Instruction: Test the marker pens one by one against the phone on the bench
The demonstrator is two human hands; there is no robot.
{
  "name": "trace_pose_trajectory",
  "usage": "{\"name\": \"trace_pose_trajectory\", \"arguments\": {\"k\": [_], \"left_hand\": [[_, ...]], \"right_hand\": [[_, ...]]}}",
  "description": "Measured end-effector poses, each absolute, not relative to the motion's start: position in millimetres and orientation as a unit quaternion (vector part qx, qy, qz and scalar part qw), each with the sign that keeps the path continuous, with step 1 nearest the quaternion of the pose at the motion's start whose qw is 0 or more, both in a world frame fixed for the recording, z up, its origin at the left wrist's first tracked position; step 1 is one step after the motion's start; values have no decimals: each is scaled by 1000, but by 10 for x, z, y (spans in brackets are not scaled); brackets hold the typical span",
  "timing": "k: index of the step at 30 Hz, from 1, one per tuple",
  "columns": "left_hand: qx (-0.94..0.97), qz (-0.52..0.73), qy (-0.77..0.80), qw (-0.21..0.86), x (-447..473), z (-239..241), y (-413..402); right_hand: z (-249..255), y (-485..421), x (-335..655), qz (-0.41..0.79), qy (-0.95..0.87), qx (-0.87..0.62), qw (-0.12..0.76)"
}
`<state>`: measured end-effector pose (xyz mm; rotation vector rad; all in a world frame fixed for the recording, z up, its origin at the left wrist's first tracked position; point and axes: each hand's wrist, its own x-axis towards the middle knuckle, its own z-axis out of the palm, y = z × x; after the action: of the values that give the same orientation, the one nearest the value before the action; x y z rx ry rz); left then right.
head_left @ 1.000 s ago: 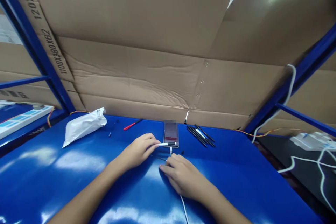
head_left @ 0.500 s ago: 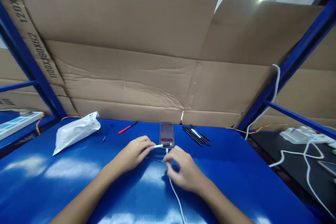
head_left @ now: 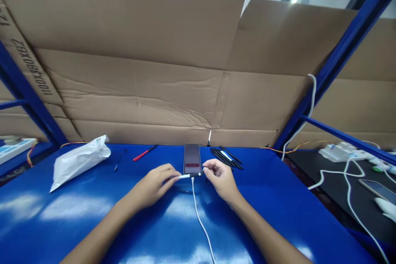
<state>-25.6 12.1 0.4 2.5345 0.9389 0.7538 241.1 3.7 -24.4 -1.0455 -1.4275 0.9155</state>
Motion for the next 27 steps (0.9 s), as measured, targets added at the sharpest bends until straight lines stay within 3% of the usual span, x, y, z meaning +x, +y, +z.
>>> {"name": "trace_pose_trajectory", "arguments": {"k": [9, 17, 22, 27], "left_hand": [[884, 267, 341, 176, -234, 30, 98], [881, 279, 351, 151, -276, 18, 142], [857, 314, 392, 115, -362, -15, 239], [851, 312, 407, 112, -389, -63, 282]], "right_hand": [[-239, 15, 2403, 354, -606, -455, 547], [-191, -103, 2347, 290, -674, -472, 488], [-149, -255, 2304, 118, -815, -451, 345], [-210, -405, 2148, 77, -867, -436, 228]]}}
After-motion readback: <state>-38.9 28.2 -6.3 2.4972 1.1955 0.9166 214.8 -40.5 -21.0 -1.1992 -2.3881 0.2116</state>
